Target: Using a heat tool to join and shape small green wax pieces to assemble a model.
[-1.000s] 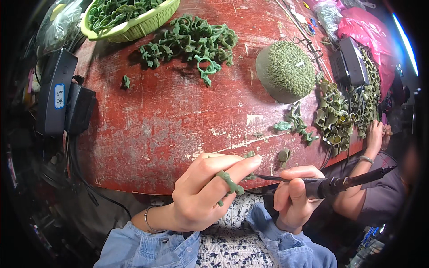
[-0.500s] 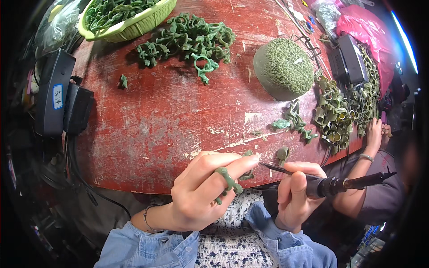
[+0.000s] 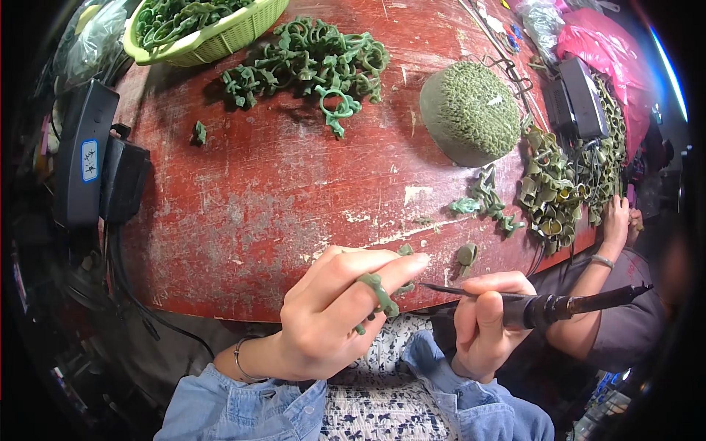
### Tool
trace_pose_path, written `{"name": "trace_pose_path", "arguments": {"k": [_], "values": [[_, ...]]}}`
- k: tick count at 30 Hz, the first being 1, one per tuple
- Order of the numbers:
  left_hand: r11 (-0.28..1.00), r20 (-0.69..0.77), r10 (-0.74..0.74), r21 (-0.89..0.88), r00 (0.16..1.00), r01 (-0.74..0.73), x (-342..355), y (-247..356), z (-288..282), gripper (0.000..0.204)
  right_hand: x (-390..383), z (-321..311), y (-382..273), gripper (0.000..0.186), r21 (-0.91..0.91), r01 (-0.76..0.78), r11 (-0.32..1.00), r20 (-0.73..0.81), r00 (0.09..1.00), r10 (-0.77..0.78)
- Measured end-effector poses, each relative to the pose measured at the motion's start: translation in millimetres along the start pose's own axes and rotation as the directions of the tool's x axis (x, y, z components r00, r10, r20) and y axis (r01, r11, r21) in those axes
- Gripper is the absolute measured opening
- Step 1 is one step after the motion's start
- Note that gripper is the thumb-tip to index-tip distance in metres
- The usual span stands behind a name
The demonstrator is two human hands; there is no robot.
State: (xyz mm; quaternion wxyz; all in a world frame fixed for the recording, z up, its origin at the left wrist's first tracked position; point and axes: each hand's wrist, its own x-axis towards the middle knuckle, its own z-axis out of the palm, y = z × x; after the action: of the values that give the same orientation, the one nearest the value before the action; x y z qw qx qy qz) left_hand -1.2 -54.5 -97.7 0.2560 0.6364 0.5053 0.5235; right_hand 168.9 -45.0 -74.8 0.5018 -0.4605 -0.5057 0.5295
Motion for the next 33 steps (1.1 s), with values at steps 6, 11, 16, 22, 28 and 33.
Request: {"name": "trace_pose_path", "arguments": {"k": [6,11,16,22,28,33], "values": [[0.998,0.018,0.063,-0.015,0.998,-0.063,0,-2,3,0.051,6,5,-2,0.018,-0.121,0.007,0.993,-0.065,0.998,-0.015],[0.998,0.037,0.062,-0.010,0.997,-0.061,1,-3,2,0.051,4,-1,-5,0.019,-0.023,-0.025,0.999,0.023,0.999,0.026],[0.982,0.077,-0.143,-0.110,0.987,0.151,3,3,-6,0.042,9,5,-1,0.018,-0.099,-0.048,0.994,-0.151,0.988,0.032],[0.632,0.219,-0.427,-0.621,0.877,0.463,0,4,-11,0.036,3,1,-3,0.022,0.086,-0.202,0.976,-0.134,0.968,0.212],[0.345,0.308,-0.379,-0.828,0.873,0.442,-4,2,-11,0.030,0,3,-8,0.028,0.107,-0.329,0.938,-0.053,0.940,0.336],[0.280,0.319,-0.362,-0.859,0.876,0.429,-9,-4,-10,0.029,-2,5,-4,0.030,0.127,-0.375,0.918,-0.031,0.924,0.381]]}}
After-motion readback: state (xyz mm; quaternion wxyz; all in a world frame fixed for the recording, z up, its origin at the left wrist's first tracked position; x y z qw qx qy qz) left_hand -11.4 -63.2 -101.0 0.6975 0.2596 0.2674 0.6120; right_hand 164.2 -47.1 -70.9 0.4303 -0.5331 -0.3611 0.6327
